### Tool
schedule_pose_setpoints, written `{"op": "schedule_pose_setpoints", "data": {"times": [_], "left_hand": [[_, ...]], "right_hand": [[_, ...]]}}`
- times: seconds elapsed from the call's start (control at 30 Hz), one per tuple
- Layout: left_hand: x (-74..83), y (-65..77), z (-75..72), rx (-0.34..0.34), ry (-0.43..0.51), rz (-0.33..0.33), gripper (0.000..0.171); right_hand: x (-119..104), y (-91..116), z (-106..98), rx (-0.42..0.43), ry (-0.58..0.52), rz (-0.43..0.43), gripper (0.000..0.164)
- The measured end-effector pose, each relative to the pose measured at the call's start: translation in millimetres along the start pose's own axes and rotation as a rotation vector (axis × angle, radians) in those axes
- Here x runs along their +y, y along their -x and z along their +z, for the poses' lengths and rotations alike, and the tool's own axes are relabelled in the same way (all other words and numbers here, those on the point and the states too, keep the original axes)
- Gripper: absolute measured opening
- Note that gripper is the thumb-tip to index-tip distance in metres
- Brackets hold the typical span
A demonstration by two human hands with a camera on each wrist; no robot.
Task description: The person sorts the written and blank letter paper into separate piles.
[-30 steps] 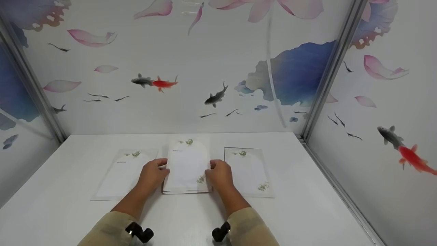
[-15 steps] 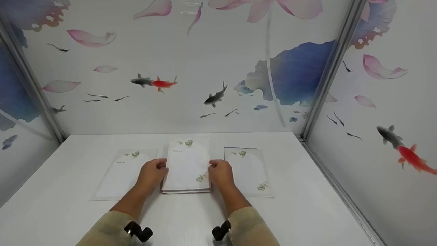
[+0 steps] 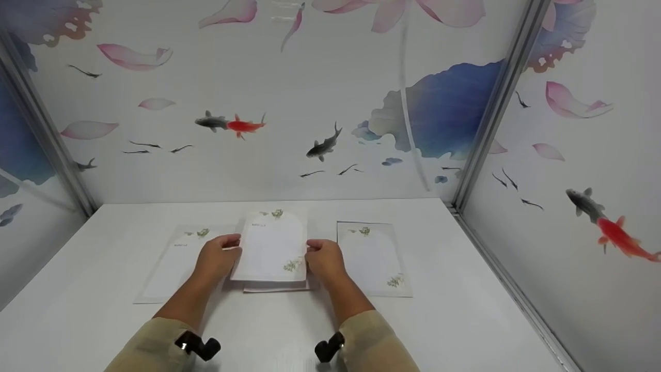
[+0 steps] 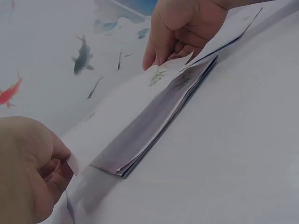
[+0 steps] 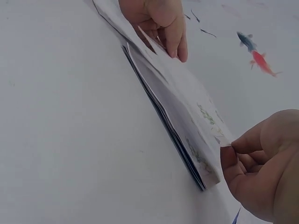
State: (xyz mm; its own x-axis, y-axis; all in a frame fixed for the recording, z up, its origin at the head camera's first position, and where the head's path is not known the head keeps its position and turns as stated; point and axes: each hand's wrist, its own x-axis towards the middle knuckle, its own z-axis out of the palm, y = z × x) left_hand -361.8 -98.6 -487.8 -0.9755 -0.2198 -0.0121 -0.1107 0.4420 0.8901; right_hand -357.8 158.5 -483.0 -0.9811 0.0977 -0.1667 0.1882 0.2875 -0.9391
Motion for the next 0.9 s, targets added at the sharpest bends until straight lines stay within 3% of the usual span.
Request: {"op": "schedule_pose_setpoints", "data": {"times": [0.2, 0.37, 0.6, 0.9], "left_hand": [[-8.2, -3.6, -22.4, 0.017, 0.034, -0.022, 0.043], [-22.2, -1.0, -51.5, 0.015, 0.035, -0.021, 0.044], [-42.1, 1.5, -98.5, 0.018, -0.052, -0.06, 0.047], [-62.3, 5.5, -133.3, 0.05, -0.12, -0.072, 0.046]], "right_hand": [[-13.5, 6.3, 19.7, -0.036, -0.066, 0.018, 0.04], [-22.6, 12.9, 48.6, -0.049, -0.067, 0.008, 0.04], [-30.8, 23.3, 94.9, -0.105, -0.102, -0.034, 0.039], [-39.7, 34.6, 135.7, -0.118, -0.09, -0.068, 0.036]]}}
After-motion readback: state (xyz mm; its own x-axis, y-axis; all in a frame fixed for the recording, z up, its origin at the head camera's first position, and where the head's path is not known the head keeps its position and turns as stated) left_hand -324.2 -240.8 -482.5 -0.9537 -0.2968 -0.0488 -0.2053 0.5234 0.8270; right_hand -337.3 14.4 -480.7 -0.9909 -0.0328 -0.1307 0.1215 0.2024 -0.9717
